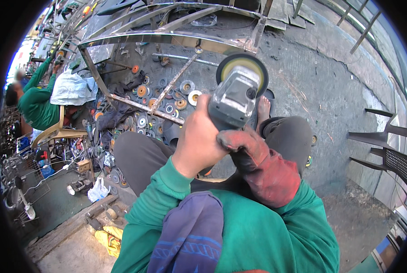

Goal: The person uses an angle grinder to smooth and polish a metal frame. They hold the frame with one hand and operate the grinder with the other, moving along the edges and joints to remove roughness and create a shiny finish.

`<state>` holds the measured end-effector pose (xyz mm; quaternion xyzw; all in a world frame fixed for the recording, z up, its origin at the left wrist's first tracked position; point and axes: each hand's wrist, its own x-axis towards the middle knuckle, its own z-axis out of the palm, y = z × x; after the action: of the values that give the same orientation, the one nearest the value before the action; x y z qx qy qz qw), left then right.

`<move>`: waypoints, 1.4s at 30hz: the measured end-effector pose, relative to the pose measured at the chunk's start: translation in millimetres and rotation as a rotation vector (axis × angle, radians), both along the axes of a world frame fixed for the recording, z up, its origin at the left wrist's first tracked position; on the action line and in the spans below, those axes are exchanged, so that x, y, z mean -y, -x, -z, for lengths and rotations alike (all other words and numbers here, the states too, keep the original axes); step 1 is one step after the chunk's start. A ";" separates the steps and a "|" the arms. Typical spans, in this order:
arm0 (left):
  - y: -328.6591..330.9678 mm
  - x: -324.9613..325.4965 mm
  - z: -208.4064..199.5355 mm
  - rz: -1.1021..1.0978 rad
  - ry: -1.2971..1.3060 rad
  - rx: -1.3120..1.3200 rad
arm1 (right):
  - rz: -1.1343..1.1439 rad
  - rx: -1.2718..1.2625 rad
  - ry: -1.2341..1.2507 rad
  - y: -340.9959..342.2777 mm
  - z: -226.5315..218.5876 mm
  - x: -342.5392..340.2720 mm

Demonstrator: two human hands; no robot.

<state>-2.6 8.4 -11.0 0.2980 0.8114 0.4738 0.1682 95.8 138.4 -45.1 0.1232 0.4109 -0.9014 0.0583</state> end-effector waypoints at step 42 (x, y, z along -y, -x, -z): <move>-5.4 20.5 -13.5 -0.045 0.100 0.128 | -0.200 0.104 0.144 4.1 10.4 11.5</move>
<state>2.8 -12.2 2.5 0.2402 0.8282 0.4541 0.2238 91.7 126.9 -55.5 0.1236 0.3518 -0.9107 0.1778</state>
